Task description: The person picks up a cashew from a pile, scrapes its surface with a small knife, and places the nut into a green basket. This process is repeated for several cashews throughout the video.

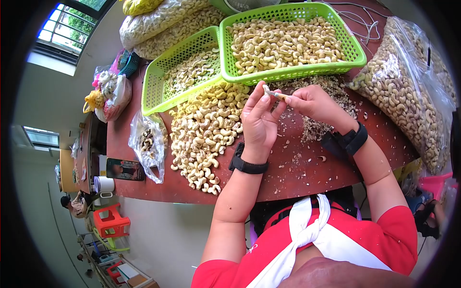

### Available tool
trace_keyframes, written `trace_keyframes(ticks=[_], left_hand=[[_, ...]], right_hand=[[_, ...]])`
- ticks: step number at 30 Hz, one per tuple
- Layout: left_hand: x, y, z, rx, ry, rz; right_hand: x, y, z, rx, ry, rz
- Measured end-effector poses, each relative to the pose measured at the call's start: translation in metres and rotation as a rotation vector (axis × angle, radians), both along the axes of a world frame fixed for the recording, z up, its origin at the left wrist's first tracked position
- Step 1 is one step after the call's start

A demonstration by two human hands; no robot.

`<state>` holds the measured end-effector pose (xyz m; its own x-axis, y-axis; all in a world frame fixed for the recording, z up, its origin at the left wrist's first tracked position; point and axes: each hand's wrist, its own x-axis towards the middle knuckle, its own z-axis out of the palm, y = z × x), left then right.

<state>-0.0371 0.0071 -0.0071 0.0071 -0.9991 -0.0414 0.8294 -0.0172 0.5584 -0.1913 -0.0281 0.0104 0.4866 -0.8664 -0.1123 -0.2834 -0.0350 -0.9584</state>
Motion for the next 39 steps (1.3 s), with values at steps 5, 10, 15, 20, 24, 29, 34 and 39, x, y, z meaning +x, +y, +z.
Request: trace_keyframes(ticks=[5, 10, 15, 20, 24, 29, 34, 39], left_hand=[[0.0001, 0.0008, -0.0007, 0.006, 0.001, 0.006], [-0.0013, -0.0006, -0.0022, 0.012, 0.010, 0.031], [-0.0012, 0.0005, 0.0007, 0.031, 0.003, 0.033], [0.0000, 0.0011, -0.0015, 0.014, -0.006, 0.029], [-0.0026, 0.0008, 0.0008, 0.043, 0.003, 0.053], [-0.0003, 0.0011, -0.0013, 0.024, 0.013, 0.028], [0.0013, -0.0003, -0.0065, 0.005, 0.032, -0.002], [-0.0025, -0.0010, -0.0019, 0.051, 0.012, 0.051]], right_hand=[[-0.0013, -0.0019, -0.0040, -0.024, -0.017, -0.007], [-0.0002, -0.0019, -0.0049, -0.003, -0.004, -0.005], [0.0008, -0.0007, -0.0039, -0.008, -0.016, -0.007], [-0.0003, -0.0017, -0.0049, -0.014, -0.018, -0.013], [0.0005, -0.0020, -0.0063, -0.026, -0.012, -0.019], [0.0003, -0.0018, -0.0054, -0.001, -0.006, -0.016], [-0.0012, -0.0034, -0.0068, 0.010, -0.023, -0.014], [0.0012, -0.0021, -0.0060, 0.027, -0.036, -0.019]])
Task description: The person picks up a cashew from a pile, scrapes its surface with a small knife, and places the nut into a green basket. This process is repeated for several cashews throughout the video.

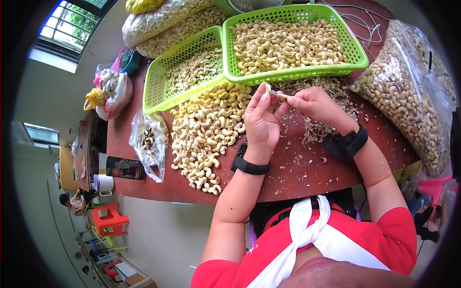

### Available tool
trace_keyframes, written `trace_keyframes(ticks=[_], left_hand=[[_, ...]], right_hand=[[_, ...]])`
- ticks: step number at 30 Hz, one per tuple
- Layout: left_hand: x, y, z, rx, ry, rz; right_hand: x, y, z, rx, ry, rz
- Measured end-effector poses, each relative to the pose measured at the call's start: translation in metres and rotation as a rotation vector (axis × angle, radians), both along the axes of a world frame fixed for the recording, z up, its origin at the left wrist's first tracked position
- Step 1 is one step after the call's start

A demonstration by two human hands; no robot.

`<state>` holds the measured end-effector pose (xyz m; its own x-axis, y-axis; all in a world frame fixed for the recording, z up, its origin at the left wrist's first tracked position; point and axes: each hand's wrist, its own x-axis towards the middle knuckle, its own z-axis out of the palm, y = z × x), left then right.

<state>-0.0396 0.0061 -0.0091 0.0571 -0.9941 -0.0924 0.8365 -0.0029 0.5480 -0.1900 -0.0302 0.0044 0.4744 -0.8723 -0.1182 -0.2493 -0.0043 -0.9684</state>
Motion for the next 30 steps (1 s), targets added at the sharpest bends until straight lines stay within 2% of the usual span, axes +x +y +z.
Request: trace_keyframes(ticks=[30], left_hand=[[0.0020, 0.0008, -0.0042, -0.038, 0.023, -0.033]], right_hand=[[-0.0026, -0.0014, 0.0000, -0.038, 0.043, -0.001]])
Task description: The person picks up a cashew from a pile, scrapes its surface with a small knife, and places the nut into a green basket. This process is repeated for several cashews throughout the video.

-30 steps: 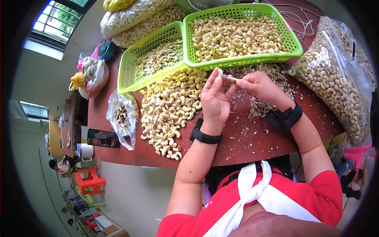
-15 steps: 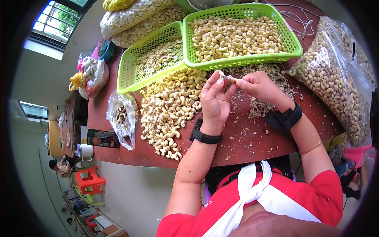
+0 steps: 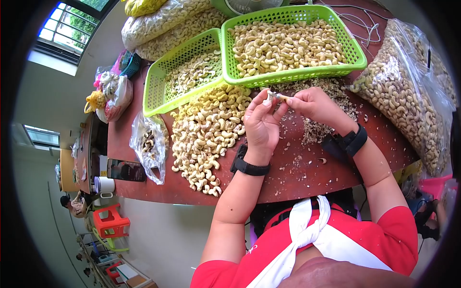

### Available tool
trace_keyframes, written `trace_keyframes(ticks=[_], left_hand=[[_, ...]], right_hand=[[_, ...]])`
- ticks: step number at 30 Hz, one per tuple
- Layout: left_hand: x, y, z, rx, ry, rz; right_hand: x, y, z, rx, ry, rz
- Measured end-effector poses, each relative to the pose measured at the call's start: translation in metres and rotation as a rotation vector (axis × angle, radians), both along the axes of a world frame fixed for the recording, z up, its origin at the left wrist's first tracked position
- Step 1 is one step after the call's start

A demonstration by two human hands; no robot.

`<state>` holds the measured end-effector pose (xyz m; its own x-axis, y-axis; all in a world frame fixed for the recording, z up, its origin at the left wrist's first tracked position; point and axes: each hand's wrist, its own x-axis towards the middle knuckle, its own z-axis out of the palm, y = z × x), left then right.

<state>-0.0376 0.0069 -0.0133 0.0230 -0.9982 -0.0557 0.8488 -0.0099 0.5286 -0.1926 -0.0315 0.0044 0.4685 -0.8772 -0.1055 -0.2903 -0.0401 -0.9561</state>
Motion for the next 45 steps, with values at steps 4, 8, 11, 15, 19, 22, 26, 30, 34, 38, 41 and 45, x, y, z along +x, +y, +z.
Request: trace_keyframes(ticks=[4, 8, 11, 15, 19, 22, 26, 30, 34, 38, 41, 45], left_hand=[[-0.0006, 0.0000, -0.0012, 0.024, 0.030, 0.007], [-0.0023, -0.0017, -0.0017, 0.018, -0.006, 0.035], [-0.0036, -0.0019, 0.0007, 0.024, -0.056, 0.053], [-0.0032, -0.0011, 0.0038, 0.031, -0.073, 0.059], [-0.0033, -0.0007, 0.0045, 0.043, -0.092, 0.064], [-0.0033, -0.0005, 0.0053, 0.042, -0.099, 0.064], [-0.0033, -0.0004, 0.0042, 0.046, -0.109, 0.090], [-0.0038, 0.0001, 0.0025, 0.044, -0.120, 0.109], [-0.0053, 0.0010, 0.0043, 0.044, -0.138, 0.120], [-0.0058, 0.0009, 0.0029, 0.044, -0.125, 0.126], [-0.0055, 0.0014, 0.0025, 0.064, -0.098, 0.120], [-0.0041, 0.0010, 0.0007, 0.100, -0.018, 0.100]], right_hand=[[-0.0014, -0.0016, 0.0007, 0.010, -0.011, -0.002], [-0.0004, -0.0016, -0.0006, 0.003, -0.020, -0.004], [-0.0005, -0.0023, -0.0018, 0.006, -0.008, 0.005], [0.0009, -0.0003, -0.0012, -0.026, 0.031, -0.005], [0.0015, 0.0010, 0.0001, -0.065, 0.057, -0.022], [0.0007, 0.0008, -0.0004, -0.088, 0.071, -0.031], [0.0001, 0.0010, 0.0013, -0.095, 0.092, -0.029], [-0.0001, 0.0016, 0.0036, -0.105, 0.096, -0.031], [-0.0005, 0.0008, 0.0025, -0.097, 0.103, -0.026], [-0.0007, 0.0006, 0.0032, -0.124, 0.113, -0.026], [-0.0010, 0.0004, 0.0024, -0.121, 0.092, -0.029], [-0.0011, -0.0017, -0.0019, -0.086, 0.100, -0.024]])
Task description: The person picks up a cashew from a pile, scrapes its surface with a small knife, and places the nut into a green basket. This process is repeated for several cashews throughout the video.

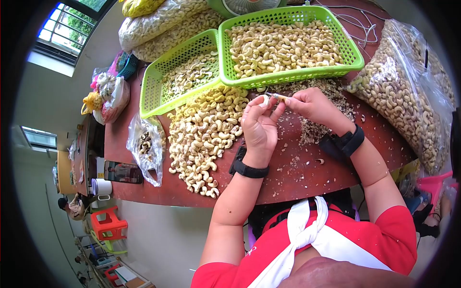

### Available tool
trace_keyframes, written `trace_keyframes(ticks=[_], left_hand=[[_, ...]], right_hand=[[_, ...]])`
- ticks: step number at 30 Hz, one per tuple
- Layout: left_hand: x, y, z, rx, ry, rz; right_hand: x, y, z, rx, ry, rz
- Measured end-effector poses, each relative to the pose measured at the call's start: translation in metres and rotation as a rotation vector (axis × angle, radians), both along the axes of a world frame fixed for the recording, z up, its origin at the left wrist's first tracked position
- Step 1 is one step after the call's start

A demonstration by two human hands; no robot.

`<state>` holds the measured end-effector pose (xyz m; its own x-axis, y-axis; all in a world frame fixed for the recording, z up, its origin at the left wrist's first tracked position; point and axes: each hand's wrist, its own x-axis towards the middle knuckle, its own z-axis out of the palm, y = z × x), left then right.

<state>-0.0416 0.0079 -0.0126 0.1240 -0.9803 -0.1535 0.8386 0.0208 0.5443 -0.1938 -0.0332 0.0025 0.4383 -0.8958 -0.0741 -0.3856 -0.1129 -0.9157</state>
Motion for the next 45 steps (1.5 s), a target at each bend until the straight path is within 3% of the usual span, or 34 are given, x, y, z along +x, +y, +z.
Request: trace_keyframes(ticks=[7, 11, 13, 14, 15, 17, 19, 21, 25, 27, 32, 33, 35, 36, 37, 39, 40, 42, 45], left_hand=[[0.001, 0.000, 0.006, 0.094, -0.007, 0.002], [0.013, -0.001, 0.016, 0.056, -0.216, -0.126], [0.034, -0.001, 0.027, -0.040, -0.841, -0.708], [0.041, -0.001, 0.037, 0.008, -1.011, -0.890], [0.042, -0.004, 0.044, 0.017, -1.012, -0.894], [0.043, -0.010, 0.053, -0.176, -1.066, -0.515], [0.044, -0.022, 0.067, -0.300, -0.923, -0.026], [0.056, -0.027, 0.074, -0.259, -1.046, 0.064], [0.064, -0.023, 0.040, 0.002, -1.395, -0.047], [0.056, -0.023, 0.016, -0.087, -1.502, 0.051], [0.023, -0.021, -0.009, -0.537, -2.189, 0.083], [0.025, -0.022, -0.011, -0.529, -2.187, 0.090], [0.028, -0.022, -0.010, -0.447, -1.783, 0.091], [0.032, -0.024, -0.014, -0.391, -1.572, 0.109], [0.032, -0.018, -0.004, -0.109, -1.151, -0.082], [0.039, -0.014, 0.007, 0.057, -0.756, -0.168], [0.043, -0.015, 0.005, 0.056, -0.757, -0.170], [0.048, -0.018, -0.003, -0.034, -0.411, -0.261], [0.044, -0.016, 0.003, -0.050, -0.356, -0.270]], right_hand=[[-0.003, 0.000, 0.008, 0.060, -0.060, -0.032], [-0.015, -0.008, 0.003, -0.017, 0.019, -0.044], [-0.018, -0.009, 0.007, -0.032, 0.033, -0.034], [-0.019, -0.007, 0.015, -0.010, 0.097, -0.023], [-0.019, -0.005, 0.018, 0.013, 0.162, -0.011], [-0.018, -0.009, 0.005, -0.042, 0.062, -0.091], [-0.020, -0.011, 0.004, -0.062, -0.008, -0.103], [-0.021, -0.012, 0.007, -0.044, 0.028, -0.121], [-0.020, -0.014, -0.001, -0.097, 0.115, -0.102], [-0.017, -0.014, -0.001, -0.094, 0.135, -0.050], [-0.013, -0.012, -0.002, -0.077, 0.131, -0.029], [-0.014, -0.012, -0.002, -0.057, 0.114, -0.054], [-0.016, -0.011, -0.001, -0.034, 0.096, -0.084], [-0.016, -0.011, 0.000, -0.056, 0.083, -0.076], [-0.016, -0.010, 0.000, -0.077, 0.070, -0.070], [-0.014, -0.008, 0.000, -0.049, 0.043, -0.062], [-0.014, -0.008, 0.000, -0.025, 0.020, -0.049], [-0.015, -0.008, 0.002, -0.017, 0.005, -0.045], [-0.016, -0.006, 0.007, -0.010, -0.016, -0.039]])
